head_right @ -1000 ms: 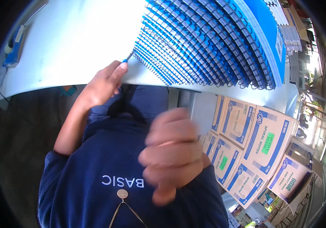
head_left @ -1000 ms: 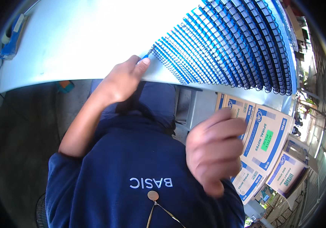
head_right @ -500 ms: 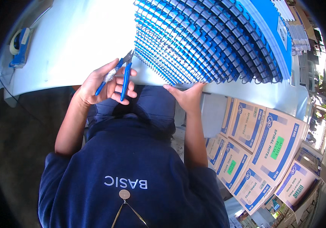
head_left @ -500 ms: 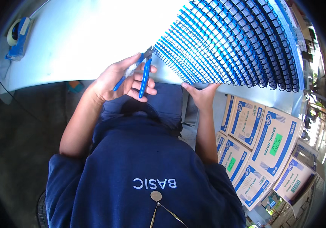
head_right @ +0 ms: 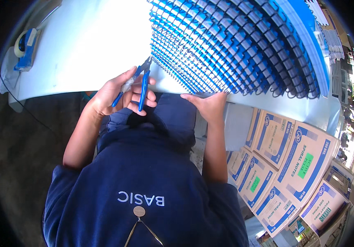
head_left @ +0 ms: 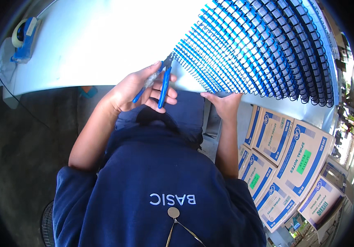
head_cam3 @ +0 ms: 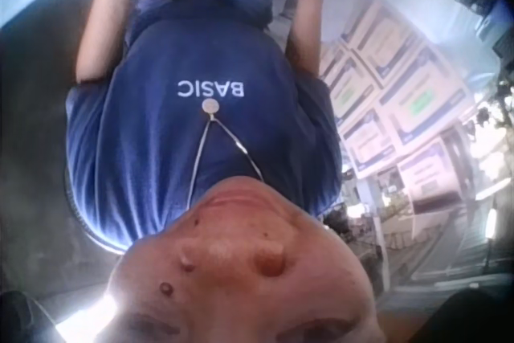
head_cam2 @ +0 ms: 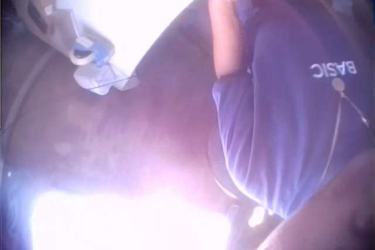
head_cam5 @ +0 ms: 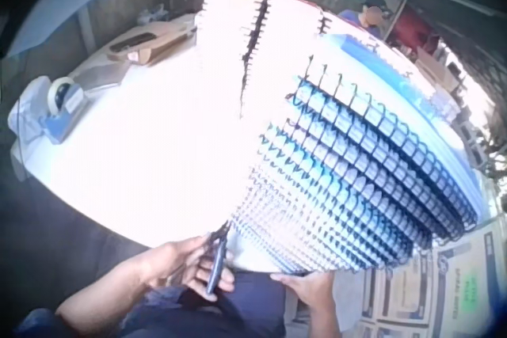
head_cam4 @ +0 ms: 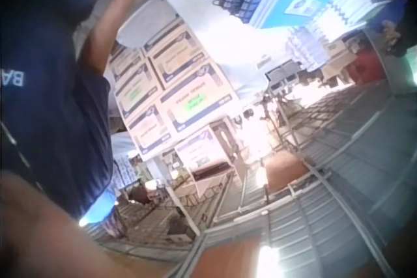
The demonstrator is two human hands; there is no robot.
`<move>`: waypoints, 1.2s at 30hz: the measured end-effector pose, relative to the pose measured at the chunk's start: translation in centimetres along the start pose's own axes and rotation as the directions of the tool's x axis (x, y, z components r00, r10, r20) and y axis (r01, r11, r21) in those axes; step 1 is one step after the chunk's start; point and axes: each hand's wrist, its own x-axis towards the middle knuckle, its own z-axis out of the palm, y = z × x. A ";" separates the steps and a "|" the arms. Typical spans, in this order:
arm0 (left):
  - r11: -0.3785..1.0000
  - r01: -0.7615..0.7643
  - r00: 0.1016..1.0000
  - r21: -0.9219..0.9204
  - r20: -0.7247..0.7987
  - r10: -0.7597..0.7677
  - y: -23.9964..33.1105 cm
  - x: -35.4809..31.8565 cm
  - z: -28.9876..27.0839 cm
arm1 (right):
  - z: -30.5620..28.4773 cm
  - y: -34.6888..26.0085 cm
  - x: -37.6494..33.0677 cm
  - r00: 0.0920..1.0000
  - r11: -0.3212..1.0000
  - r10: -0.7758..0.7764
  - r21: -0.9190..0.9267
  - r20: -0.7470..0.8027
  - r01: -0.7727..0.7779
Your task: The person assembles notebooks by aligning stacks of paper and covers, manually inserting spiral coils through the punched holes, and using pliers to trim and secure the ends of the wire coils.
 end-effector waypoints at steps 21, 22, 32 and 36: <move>0.996 0.060 0.998 -0.061 -0.004 -0.060 0.0 0.4 -0.2 | 0.6 0.7 0.1 0.989 0.971 -0.128 -0.210 -0.071 0.111; 0.994 0.063 0.998 -0.094 0.011 -0.062 0.0 0.4 -0.4 | 0.6 0.7 0.1 0.993 0.969 -0.104 -0.229 -0.054 0.089; 0.664 0.205 0.937 0.719 -0.341 0.080 2.7 -0.3 2.5 | 0.5 2.2 -0.1 0.973 0.904 -0.160 -0.421 -0.166 0.077; 0.972 0.173 0.951 0.160 -0.284 -0.123 2.5 -0.8 1.5 | 0.6 1.8 -0.2 0.976 0.896 -0.144 -0.441 -0.164 0.058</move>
